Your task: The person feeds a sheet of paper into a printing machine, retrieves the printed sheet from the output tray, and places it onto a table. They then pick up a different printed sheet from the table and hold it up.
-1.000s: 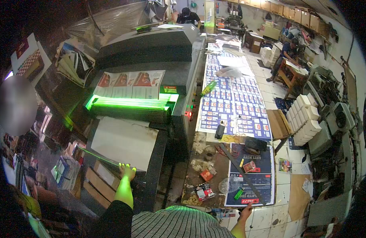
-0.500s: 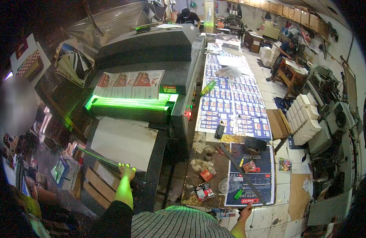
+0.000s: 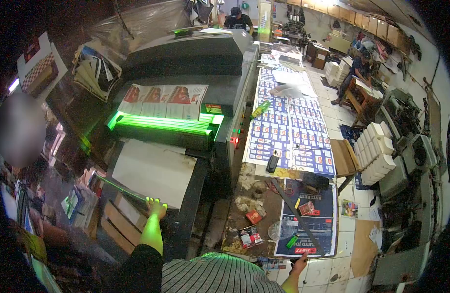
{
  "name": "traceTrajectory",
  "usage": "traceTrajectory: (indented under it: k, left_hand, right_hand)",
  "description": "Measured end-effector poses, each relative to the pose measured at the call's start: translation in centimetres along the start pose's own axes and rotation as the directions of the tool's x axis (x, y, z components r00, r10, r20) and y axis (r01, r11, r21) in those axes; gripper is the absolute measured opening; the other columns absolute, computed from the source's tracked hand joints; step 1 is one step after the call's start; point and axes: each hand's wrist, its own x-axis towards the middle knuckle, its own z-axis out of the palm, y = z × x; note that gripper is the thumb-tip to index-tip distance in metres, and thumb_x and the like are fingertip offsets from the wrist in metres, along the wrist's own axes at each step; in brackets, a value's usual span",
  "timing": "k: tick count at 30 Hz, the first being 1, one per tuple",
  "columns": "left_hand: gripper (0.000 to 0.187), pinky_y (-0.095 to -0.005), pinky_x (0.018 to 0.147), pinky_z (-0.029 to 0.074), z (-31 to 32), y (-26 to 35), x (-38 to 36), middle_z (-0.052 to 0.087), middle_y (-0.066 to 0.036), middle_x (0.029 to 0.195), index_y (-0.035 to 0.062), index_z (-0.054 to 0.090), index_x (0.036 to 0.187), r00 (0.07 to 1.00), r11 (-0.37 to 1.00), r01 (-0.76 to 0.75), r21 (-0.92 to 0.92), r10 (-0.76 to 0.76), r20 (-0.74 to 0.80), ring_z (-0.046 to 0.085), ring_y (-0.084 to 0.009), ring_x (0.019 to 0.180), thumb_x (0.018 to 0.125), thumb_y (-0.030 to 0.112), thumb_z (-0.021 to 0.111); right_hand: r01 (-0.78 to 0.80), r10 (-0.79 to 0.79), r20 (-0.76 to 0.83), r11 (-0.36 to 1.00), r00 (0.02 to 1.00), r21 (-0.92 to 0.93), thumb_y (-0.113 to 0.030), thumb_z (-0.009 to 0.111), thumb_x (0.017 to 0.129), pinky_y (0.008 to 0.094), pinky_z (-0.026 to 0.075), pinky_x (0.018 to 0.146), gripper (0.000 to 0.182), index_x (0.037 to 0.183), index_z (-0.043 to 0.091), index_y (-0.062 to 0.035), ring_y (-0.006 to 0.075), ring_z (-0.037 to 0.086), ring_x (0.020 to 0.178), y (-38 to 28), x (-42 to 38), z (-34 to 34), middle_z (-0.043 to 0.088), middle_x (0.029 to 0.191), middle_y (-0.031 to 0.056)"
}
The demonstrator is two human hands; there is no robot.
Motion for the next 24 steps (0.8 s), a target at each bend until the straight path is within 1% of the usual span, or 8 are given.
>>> traceTrajectory:
  k: [3, 5, 9, 11, 16, 18, 20, 24]
  left_hand:
    - [0.064, -0.0503, 0.117, 0.003, -0.3, 0.3, -0.1, 0.025, -0.024, 0.149, 0.0021, 0.045, 0.135, 1.000, 1.000, -0.012, 0.022, 0.012, 0.004, 0.007, -0.0387, 0.142, 0.087, 0.044, 0.052]
    - [0.064, -0.0495, 0.117, -0.002, -2.1, 1.3, -1.3, 0.029, -0.025, 0.147, 0.0001, 0.044, 0.135, 0.998, 0.999, -0.038, 0.002, 0.038, 0.058, 0.010, -0.0395, 0.142, 0.088, 0.043, 0.050]
    - [0.065, -0.0492, 0.117, -0.003, -2.7, 2.0, -2.0, 0.034, -0.026, 0.144, -0.0011, 0.044, 0.135, 1.000, 1.000, 0.025, -0.016, -0.025, 0.014, 0.013, -0.0396, 0.141, 0.089, 0.044, 0.049]
    - [0.066, -0.0495, 0.117, -0.003, -1.3, 0.9, -0.8, 0.035, -0.026, 0.144, -0.0015, 0.044, 0.135, 0.999, 0.999, -0.044, 0.030, 0.043, 0.028, 0.012, -0.0393, 0.141, 0.089, 0.045, 0.050]
    - [0.067, -0.0500, 0.117, -0.002, -0.6, 0.3, 0.0, 0.030, -0.024, 0.147, 0.0010, 0.043, 0.137, 0.998, 0.999, -0.040, 0.032, 0.038, 0.050, 0.008, -0.0391, 0.142, 0.088, 0.046, 0.051]
    - [0.067, -0.0501, 0.117, -0.002, 0.0, 0.0, 0.1, 0.029, -0.023, 0.148, 0.0017, 0.043, 0.137, 0.999, 0.999, -0.017, 0.041, 0.016, 0.030, 0.007, -0.0390, 0.143, 0.088, 0.047, 0.052]
    - [0.067, -0.0487, 0.117, -0.003, -0.7, 0.6, -0.6, 0.030, -0.020, 0.149, 0.0016, 0.043, 0.137, 1.000, 0.999, 0.019, -0.050, -0.018, 0.012, 0.006, -0.0380, 0.143, 0.089, 0.046, 0.051]
    - [0.067, -0.0486, 0.117, 0.000, -1.5, 1.0, -0.6, 0.026, -0.018, 0.151, 0.0032, 0.043, 0.138, 0.998, 0.999, 0.046, 0.004, -0.046, 0.053, 0.005, -0.0367, 0.144, 0.088, 0.047, 0.052]
  right_hand:
    - [0.004, -0.004, -0.009, 1.000, 1.000, 0.025, -0.062, 0.050, 0.090, 0.0271, 0.049, 0.049, 0.063, 0.115, 0.056, -0.0046, 0.0153, 0.062, 0.064, -0.3, -0.3, 0.1, 0.063, 0.091, 0.0062]
    - [0.012, -0.012, -0.025, 1.000, 1.000, 0.021, -0.062, 0.050, 0.090, 0.0276, 0.050, 0.049, 0.064, 0.116, 0.056, -0.0041, 0.0155, 0.062, 0.065, -0.3, -0.6, 0.3, 0.063, 0.092, 0.0066]
    - [0.031, -0.029, -0.034, 0.998, 0.999, 0.047, -0.061, 0.051, 0.091, 0.0287, 0.051, 0.053, 0.065, 0.120, 0.056, -0.0032, 0.0160, 0.062, 0.069, -0.4, -0.7, 0.5, 0.063, 0.097, 0.0075]
    - [0.033, -0.032, -0.026, 0.999, 0.999, 0.033, -0.060, 0.051, 0.091, 0.0289, 0.051, 0.055, 0.065, 0.121, 0.056, -0.0030, 0.0162, 0.062, 0.070, -0.5, -0.6, 0.3, 0.063, 0.098, 0.0077]
    - [0.061, -0.062, 0.010, 0.997, 0.998, 0.047, -0.059, 0.052, 0.091, 0.0282, 0.051, 0.058, 0.064, 0.120, 0.056, -0.0027, 0.0159, 0.062, 0.071, -1.0, -1.3, 0.4, 0.063, 0.099, 0.0076]
    - [0.050, -0.049, -0.029, 0.998, 0.998, 0.046, -0.059, 0.052, 0.091, 0.0279, 0.050, 0.055, 0.063, 0.119, 0.057, -0.0031, 0.0154, 0.062, 0.068, -0.9, -1.2, 0.5, 0.064, 0.095, 0.0072]
    - [0.039, -0.038, -0.028, 0.999, 0.999, 0.033, -0.060, 0.052, 0.090, 0.0277, 0.049, 0.053, 0.063, 0.118, 0.058, -0.0036, 0.0151, 0.062, 0.066, -0.5, -0.8, 0.3, 0.064, 0.093, 0.0066]
    - [0.040, -0.039, -0.048, 0.999, 0.998, 0.006, -0.061, 0.052, 0.090, 0.0269, 0.047, 0.048, 0.062, 0.114, 0.059, -0.0049, 0.0148, 0.061, 0.060, -0.3, -0.4, 0.3, 0.063, 0.087, 0.0053]
